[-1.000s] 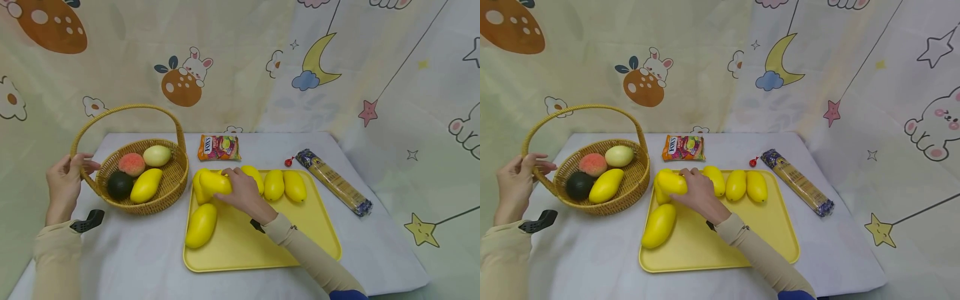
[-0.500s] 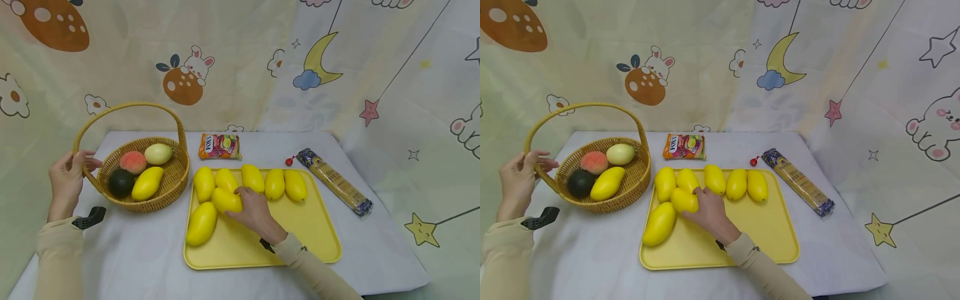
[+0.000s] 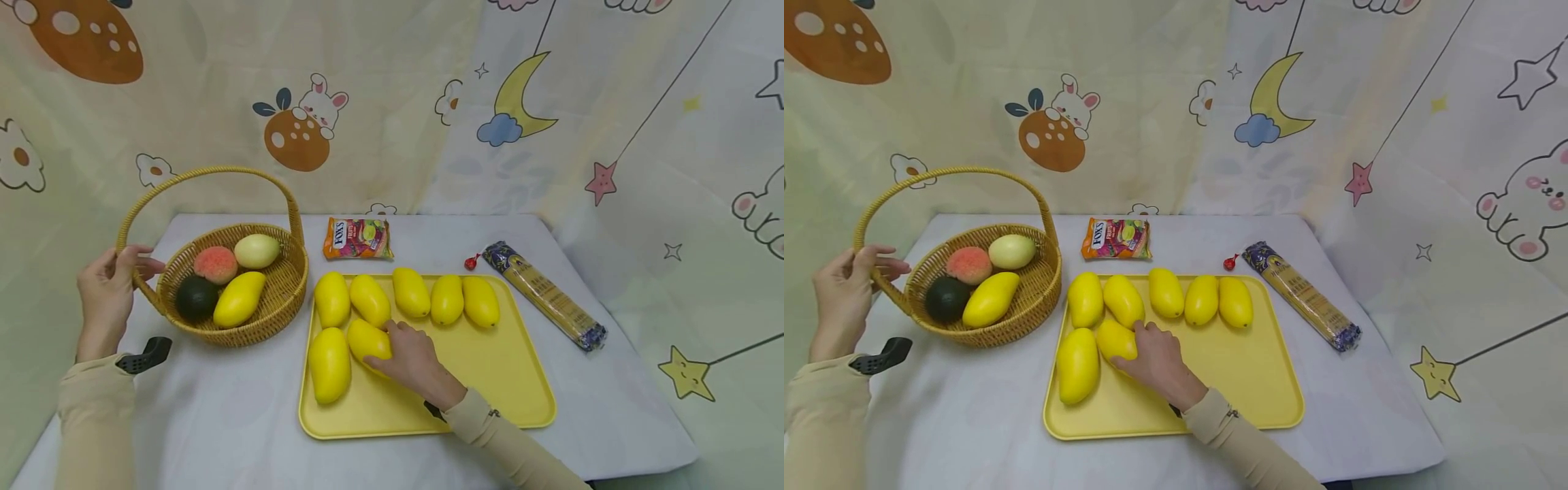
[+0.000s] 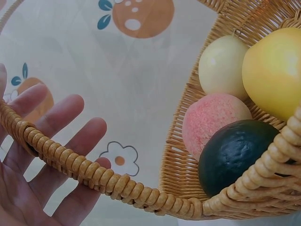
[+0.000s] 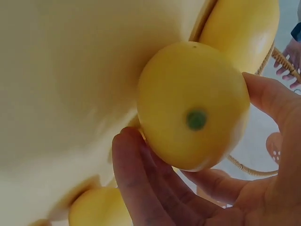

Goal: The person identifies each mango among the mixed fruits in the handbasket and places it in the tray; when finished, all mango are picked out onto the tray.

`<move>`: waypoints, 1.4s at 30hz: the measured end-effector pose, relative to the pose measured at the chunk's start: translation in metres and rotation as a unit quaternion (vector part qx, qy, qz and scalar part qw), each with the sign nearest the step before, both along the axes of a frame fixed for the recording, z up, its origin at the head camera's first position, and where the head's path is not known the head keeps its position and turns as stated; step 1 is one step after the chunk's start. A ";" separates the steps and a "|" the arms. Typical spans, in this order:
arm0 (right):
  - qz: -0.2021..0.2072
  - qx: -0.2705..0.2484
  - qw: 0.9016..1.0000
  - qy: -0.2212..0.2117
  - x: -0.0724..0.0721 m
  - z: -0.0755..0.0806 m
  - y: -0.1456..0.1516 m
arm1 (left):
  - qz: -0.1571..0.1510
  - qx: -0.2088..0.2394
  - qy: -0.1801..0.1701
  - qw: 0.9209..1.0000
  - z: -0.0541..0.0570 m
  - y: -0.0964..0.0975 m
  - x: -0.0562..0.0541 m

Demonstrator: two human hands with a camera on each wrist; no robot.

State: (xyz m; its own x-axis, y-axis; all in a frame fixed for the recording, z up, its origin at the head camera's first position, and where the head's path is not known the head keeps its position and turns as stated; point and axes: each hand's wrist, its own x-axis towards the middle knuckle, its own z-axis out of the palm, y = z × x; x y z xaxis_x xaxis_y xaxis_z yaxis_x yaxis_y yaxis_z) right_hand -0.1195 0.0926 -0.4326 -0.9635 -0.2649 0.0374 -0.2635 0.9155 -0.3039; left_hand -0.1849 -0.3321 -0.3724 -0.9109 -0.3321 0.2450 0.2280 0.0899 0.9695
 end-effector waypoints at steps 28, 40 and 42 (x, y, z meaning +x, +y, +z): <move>0.120 -0.002 0.992 0.046 -0.046 0.056 -0.052 | 0.005 -0.014 -0.022 1.000 0.001 0.000 0.002; 0.231 0.015 0.971 0.058 -0.096 0.069 -0.110 | 0.011 -0.039 -0.030 0.999 0.000 0.000 0.002; 0.242 0.016 0.969 0.044 -0.102 0.069 -0.120 | 0.013 -0.039 -0.030 0.999 0.000 -0.001 0.002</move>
